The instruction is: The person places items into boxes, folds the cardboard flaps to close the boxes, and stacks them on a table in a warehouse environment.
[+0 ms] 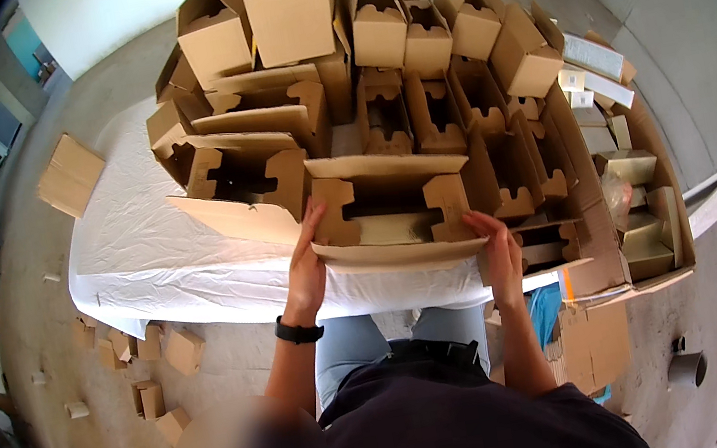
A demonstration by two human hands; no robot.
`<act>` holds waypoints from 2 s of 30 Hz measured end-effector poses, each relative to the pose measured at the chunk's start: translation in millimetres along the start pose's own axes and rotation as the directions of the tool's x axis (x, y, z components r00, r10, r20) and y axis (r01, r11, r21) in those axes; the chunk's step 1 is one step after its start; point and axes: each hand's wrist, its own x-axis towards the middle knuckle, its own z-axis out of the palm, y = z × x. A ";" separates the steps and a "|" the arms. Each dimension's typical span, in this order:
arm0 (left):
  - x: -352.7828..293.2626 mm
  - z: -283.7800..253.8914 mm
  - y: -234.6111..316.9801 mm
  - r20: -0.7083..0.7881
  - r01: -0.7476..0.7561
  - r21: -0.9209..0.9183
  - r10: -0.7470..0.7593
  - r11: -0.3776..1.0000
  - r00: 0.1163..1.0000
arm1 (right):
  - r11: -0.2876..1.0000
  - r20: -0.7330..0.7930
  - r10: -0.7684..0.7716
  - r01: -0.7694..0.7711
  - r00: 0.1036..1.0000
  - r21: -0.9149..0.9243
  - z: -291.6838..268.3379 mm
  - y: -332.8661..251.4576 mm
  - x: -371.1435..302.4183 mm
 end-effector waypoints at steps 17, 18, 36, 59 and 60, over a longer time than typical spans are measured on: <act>-3.4 13.2 -8.7 0.049 -0.025 -0.072 0.029 0.997 0.998 | 0.892 0.057 -0.050 0.070 0.997 -0.446 -4.7 -11.1 4.7; -3.8 11.1 -8.5 0.047 -0.026 -0.062 0.029 0.998 0.998 | 0.882 0.068 -0.052 0.078 0.996 -0.464 -3.7 -15.9 5.6; -4.9 12.8 -15.4 0.010 -0.026 0.030 0.026 0.999 1.000 | 0.879 -0.160 0.017 -0.091 0.987 -0.469 18.8 -25.2 8.3; -4.9 22.3 -16.7 -0.009 -0.036 0.211 0.039 0.977 0.999 | 0.963 -0.344 -0.055 -0.041 0.938 -0.265 38.1 -8.9 11.7; -5.2 22.1 -15.6 -0.009 -0.040 0.222 0.043 0.974 0.999 | 0.961 -0.342 -0.060 -0.037 0.938 -0.272 38.8 -8.9 11.4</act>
